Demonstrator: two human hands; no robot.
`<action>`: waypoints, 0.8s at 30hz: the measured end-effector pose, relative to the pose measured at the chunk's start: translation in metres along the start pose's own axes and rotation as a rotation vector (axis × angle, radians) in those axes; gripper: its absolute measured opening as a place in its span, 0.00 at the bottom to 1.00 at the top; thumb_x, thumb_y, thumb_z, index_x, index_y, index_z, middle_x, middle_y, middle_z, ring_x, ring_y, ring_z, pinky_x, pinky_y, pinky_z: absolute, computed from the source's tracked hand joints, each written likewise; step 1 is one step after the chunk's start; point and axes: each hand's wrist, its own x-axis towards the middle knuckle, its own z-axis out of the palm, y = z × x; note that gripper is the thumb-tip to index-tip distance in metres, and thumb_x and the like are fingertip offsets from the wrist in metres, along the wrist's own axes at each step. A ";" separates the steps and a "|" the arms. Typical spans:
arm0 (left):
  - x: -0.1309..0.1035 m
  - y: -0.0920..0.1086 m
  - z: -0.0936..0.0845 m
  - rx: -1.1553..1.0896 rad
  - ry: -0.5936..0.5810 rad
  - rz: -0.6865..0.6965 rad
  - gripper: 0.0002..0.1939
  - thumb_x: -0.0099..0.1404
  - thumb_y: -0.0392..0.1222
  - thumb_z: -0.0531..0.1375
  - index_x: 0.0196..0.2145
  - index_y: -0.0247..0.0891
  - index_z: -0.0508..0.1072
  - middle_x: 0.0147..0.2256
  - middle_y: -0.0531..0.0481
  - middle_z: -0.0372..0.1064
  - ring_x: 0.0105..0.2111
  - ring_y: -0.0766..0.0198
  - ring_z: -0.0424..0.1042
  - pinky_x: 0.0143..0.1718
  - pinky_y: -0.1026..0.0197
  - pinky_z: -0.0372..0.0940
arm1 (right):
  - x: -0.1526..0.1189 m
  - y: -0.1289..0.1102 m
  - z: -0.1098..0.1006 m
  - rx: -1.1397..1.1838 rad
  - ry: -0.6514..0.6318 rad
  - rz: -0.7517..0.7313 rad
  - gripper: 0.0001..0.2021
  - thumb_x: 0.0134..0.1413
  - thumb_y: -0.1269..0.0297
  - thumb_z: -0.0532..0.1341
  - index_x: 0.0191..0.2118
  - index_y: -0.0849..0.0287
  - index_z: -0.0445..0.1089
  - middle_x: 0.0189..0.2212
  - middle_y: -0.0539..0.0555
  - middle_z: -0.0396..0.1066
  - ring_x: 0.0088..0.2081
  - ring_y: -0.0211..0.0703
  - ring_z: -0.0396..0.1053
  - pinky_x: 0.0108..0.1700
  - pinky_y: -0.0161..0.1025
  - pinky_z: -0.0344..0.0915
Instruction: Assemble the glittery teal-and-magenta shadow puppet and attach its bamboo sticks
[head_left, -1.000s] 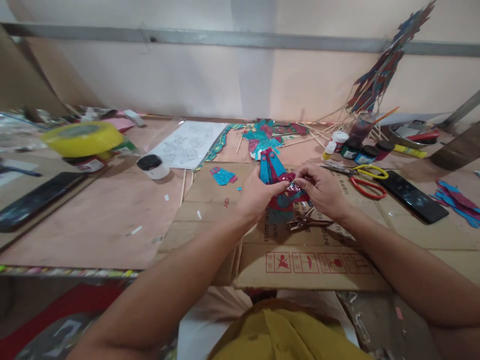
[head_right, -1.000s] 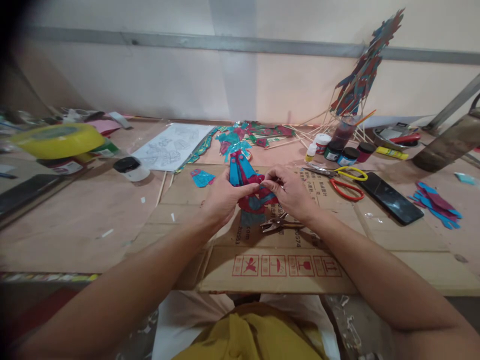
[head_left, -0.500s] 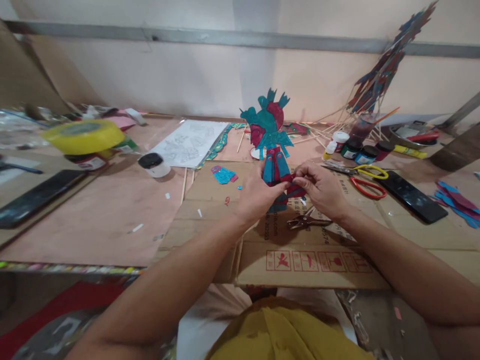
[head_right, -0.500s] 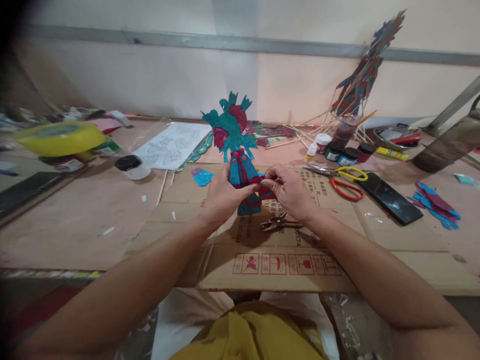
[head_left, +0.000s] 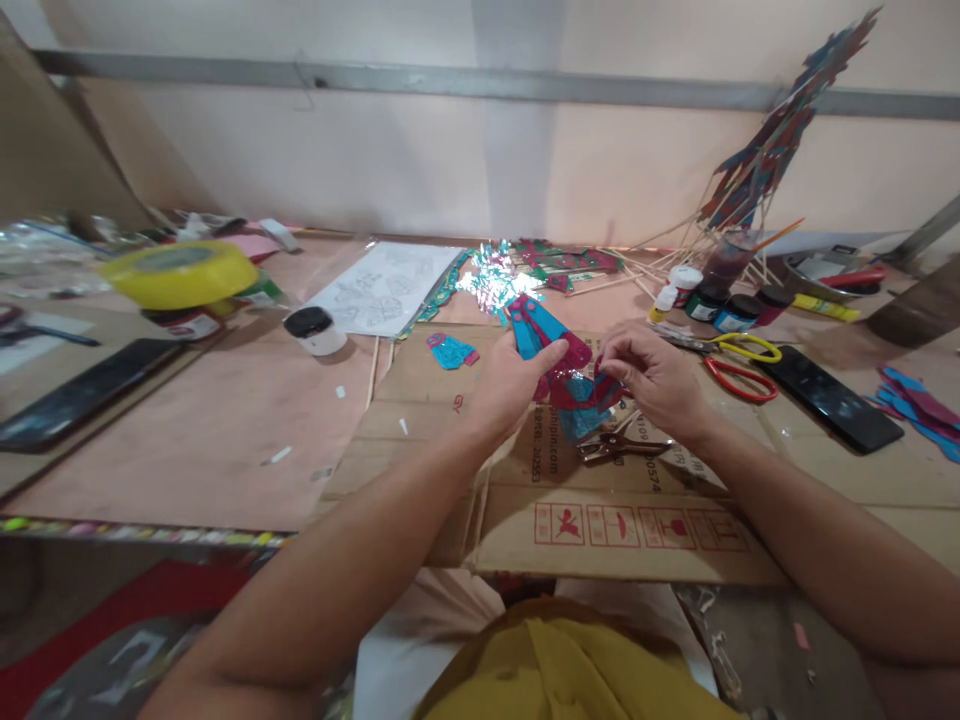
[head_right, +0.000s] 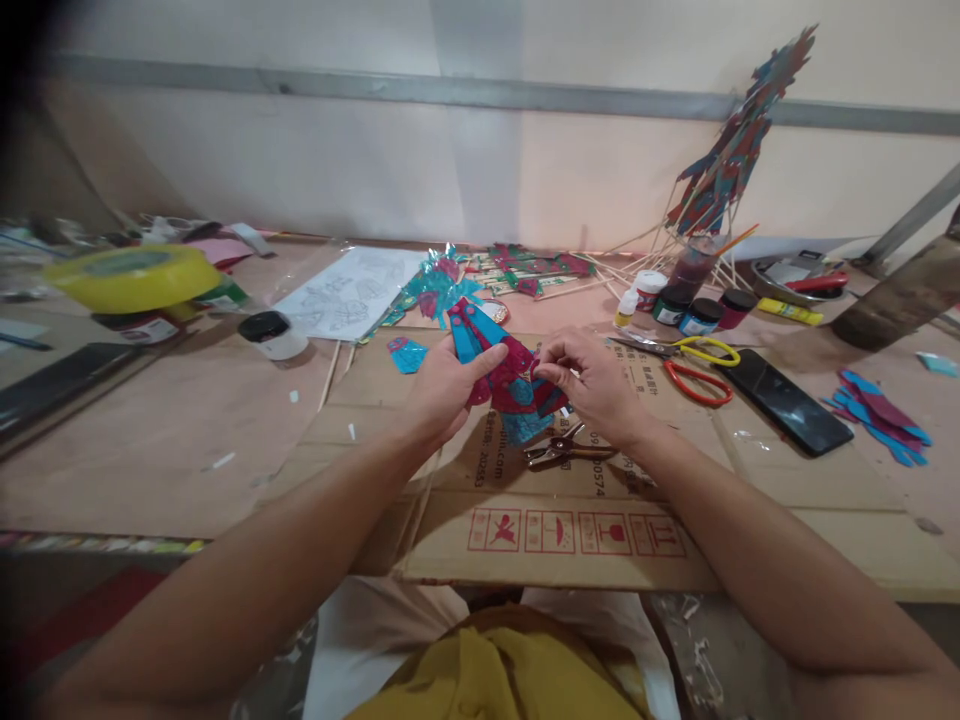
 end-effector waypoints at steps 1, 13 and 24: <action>0.000 0.000 -0.002 0.050 0.003 0.022 0.15 0.51 0.49 0.69 0.31 0.36 0.72 0.29 0.51 0.73 0.28 0.66 0.69 0.32 0.62 0.67 | 0.001 0.000 0.000 -0.028 -0.007 -0.047 0.11 0.60 0.57 0.61 0.30 0.56 0.67 0.30 0.52 0.68 0.34 0.42 0.66 0.38 0.40 0.63; -0.016 0.032 0.006 0.429 -0.042 0.116 0.09 0.58 0.45 0.64 0.31 0.37 0.74 0.30 0.50 0.73 0.30 0.63 0.69 0.35 0.61 0.66 | 0.002 -0.006 -0.001 -0.217 -0.039 -0.166 0.06 0.59 0.65 0.60 0.30 0.55 0.68 0.36 0.54 0.64 0.40 0.46 0.63 0.43 0.45 0.64; -0.015 0.027 0.003 0.464 -0.101 0.109 0.10 0.59 0.47 0.63 0.29 0.37 0.74 0.28 0.51 0.72 0.29 0.63 0.68 0.32 0.61 0.65 | 0.000 -0.007 0.002 -0.263 -0.060 -0.137 0.06 0.60 0.66 0.59 0.30 0.55 0.67 0.37 0.55 0.68 0.41 0.47 0.65 0.43 0.45 0.64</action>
